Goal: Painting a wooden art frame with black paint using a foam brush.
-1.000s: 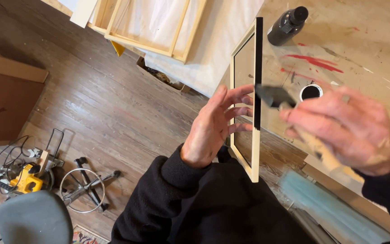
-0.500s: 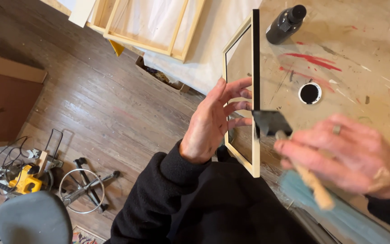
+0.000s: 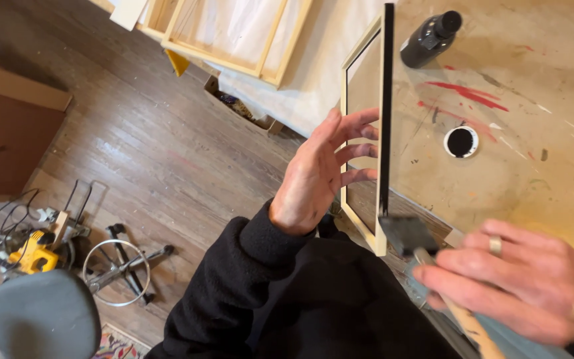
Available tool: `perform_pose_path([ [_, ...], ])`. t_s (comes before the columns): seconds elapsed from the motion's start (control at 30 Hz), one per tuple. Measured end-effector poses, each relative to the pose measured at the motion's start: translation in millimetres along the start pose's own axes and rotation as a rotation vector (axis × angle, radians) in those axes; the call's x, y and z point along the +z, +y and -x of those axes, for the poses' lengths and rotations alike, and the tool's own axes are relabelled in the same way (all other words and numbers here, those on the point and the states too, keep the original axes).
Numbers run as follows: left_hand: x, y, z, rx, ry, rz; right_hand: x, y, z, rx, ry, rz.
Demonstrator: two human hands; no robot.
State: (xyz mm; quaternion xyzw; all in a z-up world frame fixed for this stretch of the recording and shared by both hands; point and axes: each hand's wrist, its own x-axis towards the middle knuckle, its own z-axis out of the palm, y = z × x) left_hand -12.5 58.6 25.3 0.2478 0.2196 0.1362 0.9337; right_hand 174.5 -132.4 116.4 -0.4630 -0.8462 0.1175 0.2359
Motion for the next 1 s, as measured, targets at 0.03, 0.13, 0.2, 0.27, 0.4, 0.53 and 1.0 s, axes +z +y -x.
perform_pose_path([
  [0.03,0.2,1.0,0.3,-0.005,-0.004,-0.002,-1.1,-1.0,0.6,0.018,-0.003,-0.035],
  [0.13,-1.5,1.1,-0.3,0.001,-0.014,0.001,-1.4,-0.8,-5.1,0.069,0.012,-0.055],
  [0.2,-0.2,-0.4,-0.6,0.003,-0.024,0.013,-2.0,-4.8,-5.9,0.114,0.026,-0.039],
  [0.27,1.3,4.1,0.8,-0.006,0.007,-0.015,-2.1,-4.5,-7.3,0.042,0.004,-0.05],
  [0.4,-1.1,4.6,2.7,0.006,0.015,-0.009,1.0,7.4,48.3,0.058,-0.036,-0.292],
  [0.53,-2.0,2.3,0.2,0.006,-0.02,0.015,39.4,30.1,151.5,0.37,0.147,-0.316],
  [1.0,-2.2,-1.7,0.5,-0.016,-0.02,0.021,6.2,11.1,-4.4,0.475,0.335,0.177],
])
